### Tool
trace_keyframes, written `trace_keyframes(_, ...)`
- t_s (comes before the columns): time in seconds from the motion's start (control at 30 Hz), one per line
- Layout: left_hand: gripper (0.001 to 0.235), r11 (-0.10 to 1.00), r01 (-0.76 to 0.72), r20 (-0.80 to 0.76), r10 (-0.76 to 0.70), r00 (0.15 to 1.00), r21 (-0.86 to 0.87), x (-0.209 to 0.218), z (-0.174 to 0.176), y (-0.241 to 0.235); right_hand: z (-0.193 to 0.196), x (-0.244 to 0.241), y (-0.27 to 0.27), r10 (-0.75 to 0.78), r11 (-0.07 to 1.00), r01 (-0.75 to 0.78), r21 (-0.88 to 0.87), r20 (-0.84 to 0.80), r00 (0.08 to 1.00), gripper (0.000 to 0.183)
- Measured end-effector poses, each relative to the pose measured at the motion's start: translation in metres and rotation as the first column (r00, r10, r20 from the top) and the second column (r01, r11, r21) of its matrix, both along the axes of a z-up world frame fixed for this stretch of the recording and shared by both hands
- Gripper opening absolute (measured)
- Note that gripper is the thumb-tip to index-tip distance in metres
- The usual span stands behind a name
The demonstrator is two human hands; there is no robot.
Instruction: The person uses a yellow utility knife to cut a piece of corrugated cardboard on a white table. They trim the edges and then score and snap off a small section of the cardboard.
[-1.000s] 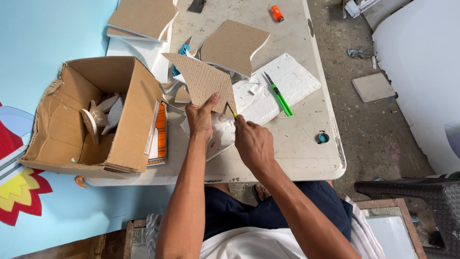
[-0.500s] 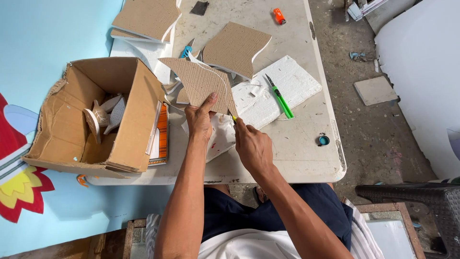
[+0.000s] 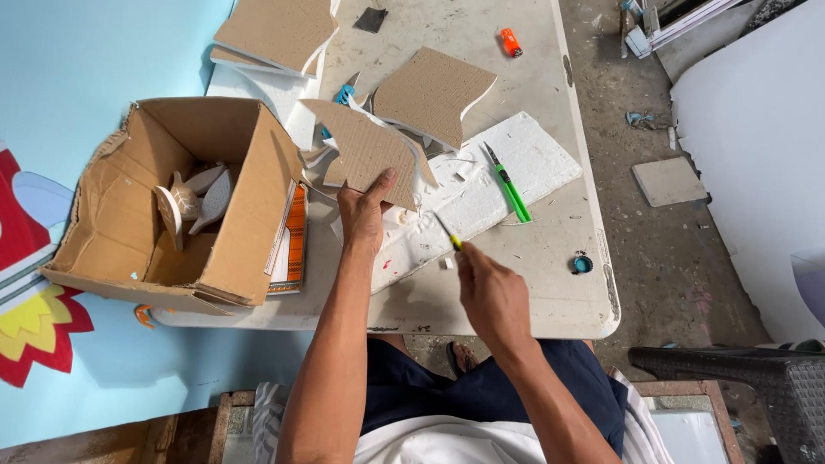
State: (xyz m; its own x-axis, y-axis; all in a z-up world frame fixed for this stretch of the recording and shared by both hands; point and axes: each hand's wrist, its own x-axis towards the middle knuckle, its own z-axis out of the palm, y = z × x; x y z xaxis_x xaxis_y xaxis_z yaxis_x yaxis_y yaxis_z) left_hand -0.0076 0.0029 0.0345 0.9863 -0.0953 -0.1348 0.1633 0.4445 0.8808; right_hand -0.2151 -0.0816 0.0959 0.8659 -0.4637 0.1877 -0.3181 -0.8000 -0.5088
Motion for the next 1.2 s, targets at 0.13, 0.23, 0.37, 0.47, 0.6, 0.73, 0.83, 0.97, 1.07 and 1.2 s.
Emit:
trace_keyframes(0.13, 0.049, 0.995, 0.093, 0.136, -0.089, 0.987, -0.021, 0.018, -0.035, -0.002, 0.016, 0.019, -0.027, -0.182, 0.932, 0.176, 0.317, -0.009, 0.983, 0.031)
trace_keyframes(0.23, 0.058, 0.983, 0.186, 0.182, -0.181, 0.967, -0.012, 0.043, -0.086, -0.009, 0.011, 0.049, -0.054, -0.229, 0.895, 0.135, 0.425, 0.179, 0.957, 0.035)
trace_keyframes(0.37, 0.054, 0.949, 0.297, 0.223, -0.314, 0.923, 0.106, 0.004, 0.007, 0.013, 0.006, 0.100, -0.076, -0.109, 0.775, -0.117, 0.622, 0.313, 0.943, 0.036)
trace_keyframes(0.47, 0.053, 0.904, 0.389, 0.223, -0.421, 0.879, 0.176, 0.017, 0.001, 0.018, 0.018, 0.122, -0.078, 0.001, 0.639, -0.249, 0.728, 0.322, 0.947, 0.040)
trace_keyframes(0.6, 0.060, 0.858, 0.488, 0.172, -0.511, 0.842, 0.158, 0.026, -0.013, 0.017, 0.014, 0.133, -0.075, 0.059, 0.525, -0.218, 0.823, 0.221, 0.974, 0.037)
trace_keyframes(0.73, 0.064, 0.907, 0.408, 0.045, -0.406, 0.913, -0.102, 0.005, 0.017, 0.022, -0.004, 0.130, -0.078, -0.121, 0.444, -0.192, 0.875, 0.271, 0.955, 0.037)
trace_keyframes(0.83, 0.046, 0.877, 0.367, 0.042, -0.373, 0.927, -0.310, 0.022, -0.024, 0.015, -0.013, 0.123, -0.052, -0.384, 0.335, -0.183, 0.924, 0.312, 0.869, 0.048)
trace_keyframes(0.97, 0.026, 0.951, 0.216, 0.036, -0.214, 0.976, -0.221, 0.033, -0.051, 0.007, -0.009, 0.108, -0.002, -0.472, 0.281, -0.190, 0.941, 0.308, 0.826, 0.047)
trace_keyframes(1.07, 0.024, 0.972, 0.158, 0.021, -0.157, 0.987, -0.174, 0.045, -0.063, 0.006, 0.003, 0.082, 0.007, -0.422, 0.321, -0.131, 0.938, 0.265, 0.867, 0.043)
trace_keyframes(1.2, 0.032, 0.968, 0.238, 0.131, -0.247, 0.960, 0.082, 0.059, -0.092, 0.001, 0.008, 0.044, -0.030, -0.283, 0.685, 0.013, 0.728, 0.250, 0.926, 0.039)
